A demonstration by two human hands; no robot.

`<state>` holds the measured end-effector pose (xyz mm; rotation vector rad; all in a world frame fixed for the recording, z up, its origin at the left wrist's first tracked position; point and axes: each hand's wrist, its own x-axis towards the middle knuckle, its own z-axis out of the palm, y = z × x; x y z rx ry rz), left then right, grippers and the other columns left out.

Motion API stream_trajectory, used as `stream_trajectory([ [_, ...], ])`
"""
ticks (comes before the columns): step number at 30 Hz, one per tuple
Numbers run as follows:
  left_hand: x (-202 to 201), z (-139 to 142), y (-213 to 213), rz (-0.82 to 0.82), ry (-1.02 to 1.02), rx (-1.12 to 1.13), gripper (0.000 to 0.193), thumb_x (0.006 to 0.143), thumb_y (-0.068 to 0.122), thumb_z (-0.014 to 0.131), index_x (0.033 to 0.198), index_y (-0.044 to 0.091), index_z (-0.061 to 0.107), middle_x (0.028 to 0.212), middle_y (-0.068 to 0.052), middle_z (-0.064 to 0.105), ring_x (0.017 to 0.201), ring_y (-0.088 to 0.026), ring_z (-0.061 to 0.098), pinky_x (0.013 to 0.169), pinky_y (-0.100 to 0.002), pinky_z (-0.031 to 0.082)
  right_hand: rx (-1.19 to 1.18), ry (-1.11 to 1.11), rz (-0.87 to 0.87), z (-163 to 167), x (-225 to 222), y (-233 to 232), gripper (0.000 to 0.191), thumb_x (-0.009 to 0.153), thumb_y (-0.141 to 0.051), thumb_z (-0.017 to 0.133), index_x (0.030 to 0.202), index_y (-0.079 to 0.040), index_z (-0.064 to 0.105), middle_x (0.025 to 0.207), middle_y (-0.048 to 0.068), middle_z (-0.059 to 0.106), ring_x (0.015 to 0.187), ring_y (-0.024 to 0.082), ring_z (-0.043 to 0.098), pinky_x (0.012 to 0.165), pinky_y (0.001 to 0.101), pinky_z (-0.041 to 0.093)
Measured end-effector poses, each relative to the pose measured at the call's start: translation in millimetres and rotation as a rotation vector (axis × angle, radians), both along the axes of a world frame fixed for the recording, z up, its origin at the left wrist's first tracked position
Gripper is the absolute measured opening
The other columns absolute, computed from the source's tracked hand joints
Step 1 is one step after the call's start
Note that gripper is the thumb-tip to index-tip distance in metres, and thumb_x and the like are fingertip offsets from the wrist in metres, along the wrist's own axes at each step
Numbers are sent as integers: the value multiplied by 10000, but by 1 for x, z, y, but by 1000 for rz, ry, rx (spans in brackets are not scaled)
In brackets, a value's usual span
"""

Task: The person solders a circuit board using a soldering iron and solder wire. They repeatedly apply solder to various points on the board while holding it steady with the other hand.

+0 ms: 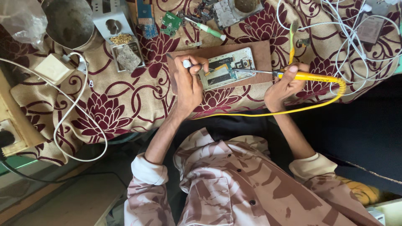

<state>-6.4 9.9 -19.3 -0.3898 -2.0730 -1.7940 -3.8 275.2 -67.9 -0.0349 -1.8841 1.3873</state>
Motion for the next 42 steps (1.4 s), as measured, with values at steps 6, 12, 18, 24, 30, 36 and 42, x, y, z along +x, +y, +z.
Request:
stream_trajectory([
  [6, -1, -3, -1, -11, -37, 38, 191, 1017, -98, 350, 1154, 35, 356, 929, -139, 695, 631, -177, 581, 580, -286, 447, 171, -7, -17, 18, -4, -3, 311, 1193, -246, 453, 964, -36, 432, 761, 7, 368, 636, 107, 348, 605, 295, 283],
  [12, 1, -2, -2, 9, -35, 7, 141, 1038, -67, 377, 1154, 11, 389, 920, -139, 687, 661, -216, 604, 609, -314, 473, 167, -74, -69, 32, -9, -11, 241, 1169, -200, 460, 1029, -4, 474, 780, 31, 380, 736, 145, 367, 687, 344, 302],
  [18, 0, 0, -3, 53, 39, -89, 188, 1006, -88, 401, 1158, 22, 398, 937, -132, 694, 811, -301, 583, 742, -390, 488, 451, -32, -50, 56, -7, -18, 282, 1177, -213, 476, 974, -17, 491, 791, 73, 410, 710, 166, 443, 683, 350, 334],
  [24, 1, -2, -5, 26, 4, -59, 182, 1008, -58, 403, 1175, 11, 388, 968, -137, 688, 876, -282, 578, 779, -413, 487, 407, -98, 99, 71, -8, -24, 284, 1151, -172, 484, 938, 15, 463, 684, 52, 353, 621, 151, 375, 575, 351, 261],
  [30, -2, -2, -2, 18, -22, -28, 113, 1052, -32, 400, 1156, 11, 383, 918, -123, 687, 753, -226, 553, 689, -376, 460, 168, 42, 118, 38, -4, -15, 264, 1194, -237, 509, 1017, -43, 484, 781, 19, 451, 622, 164, 424, 585, 301, 368],
  [36, -1, 1, 0, 42, -11, -51, 171, 1008, -75, 346, 1152, 15, 361, 912, -138, 684, 705, -225, 542, 680, -347, 449, -791, 90, 198, -16, -8, 14, 254, 1087, -324, 572, 1223, -124, 494, 874, 9, 489, 602, 84, 431, 477, 250, 386],
  [42, 1, 6, 3, 16, -13, 3, 195, 999, -83, 326, 1165, 19, 334, 909, -163, 647, 765, -230, 597, 726, -340, 477, -856, 63, 202, -44, -3, 19, 289, 1112, -345, 600, 1255, -125, 480, 1003, -9, 467, 613, 63, 402, 524, 254, 376],
])
